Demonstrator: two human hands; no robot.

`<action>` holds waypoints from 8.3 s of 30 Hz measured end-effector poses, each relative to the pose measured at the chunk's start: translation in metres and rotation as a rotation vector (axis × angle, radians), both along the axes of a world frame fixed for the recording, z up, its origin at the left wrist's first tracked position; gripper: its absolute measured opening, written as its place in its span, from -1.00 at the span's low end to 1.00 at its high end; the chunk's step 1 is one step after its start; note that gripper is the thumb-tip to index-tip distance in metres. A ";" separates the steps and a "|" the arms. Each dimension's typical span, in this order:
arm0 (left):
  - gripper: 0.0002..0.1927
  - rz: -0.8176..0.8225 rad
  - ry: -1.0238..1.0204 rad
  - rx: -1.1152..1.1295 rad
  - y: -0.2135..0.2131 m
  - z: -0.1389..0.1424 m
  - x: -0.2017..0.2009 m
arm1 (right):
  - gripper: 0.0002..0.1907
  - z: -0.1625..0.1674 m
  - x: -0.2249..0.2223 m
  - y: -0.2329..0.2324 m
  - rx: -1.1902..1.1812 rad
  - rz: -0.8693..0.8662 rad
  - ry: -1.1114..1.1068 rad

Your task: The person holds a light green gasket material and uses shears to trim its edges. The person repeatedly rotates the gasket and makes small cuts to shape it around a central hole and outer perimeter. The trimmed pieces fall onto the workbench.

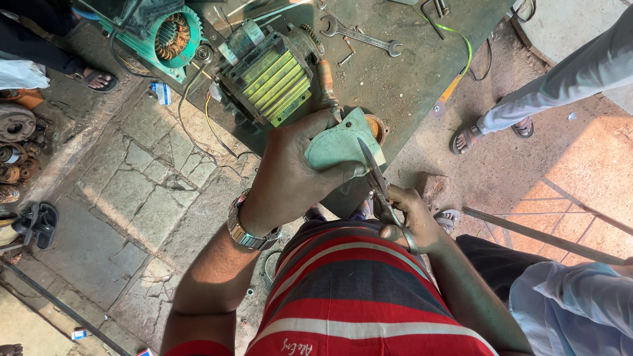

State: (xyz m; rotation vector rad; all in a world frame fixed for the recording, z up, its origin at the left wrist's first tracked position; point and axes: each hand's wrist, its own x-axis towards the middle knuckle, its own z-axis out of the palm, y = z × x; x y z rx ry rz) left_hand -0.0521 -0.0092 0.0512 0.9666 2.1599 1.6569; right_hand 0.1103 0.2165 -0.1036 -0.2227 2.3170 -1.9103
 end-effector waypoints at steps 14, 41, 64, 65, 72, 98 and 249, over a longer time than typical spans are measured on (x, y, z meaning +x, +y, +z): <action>-0.46 0.050 -0.126 0.191 0.007 -0.017 0.013 | -0.19 0.003 -0.003 -0.014 -0.240 0.026 -0.065; -0.66 0.131 -0.305 0.455 0.030 -0.036 0.035 | -0.15 0.001 -0.008 -0.023 -0.219 -0.097 0.007; -0.74 0.088 -0.110 0.264 0.020 -0.026 0.025 | -0.31 0.001 -0.009 -0.018 -0.186 -0.129 0.013; -0.75 0.089 -0.107 0.253 0.020 -0.025 0.025 | -0.32 0.001 -0.009 -0.018 -0.181 -0.138 0.002; -0.78 0.063 -0.129 0.237 0.019 -0.022 0.021 | -0.29 0.005 -0.012 -0.019 -0.217 -0.136 -0.028; -0.79 -0.026 -0.022 0.068 0.016 0.008 0.010 | -0.23 -0.005 -0.004 -0.014 -0.172 -0.113 -0.041; -0.74 0.018 -0.336 0.295 0.091 -0.043 0.056 | -0.25 -0.009 0.007 0.067 -0.102 -0.041 -0.003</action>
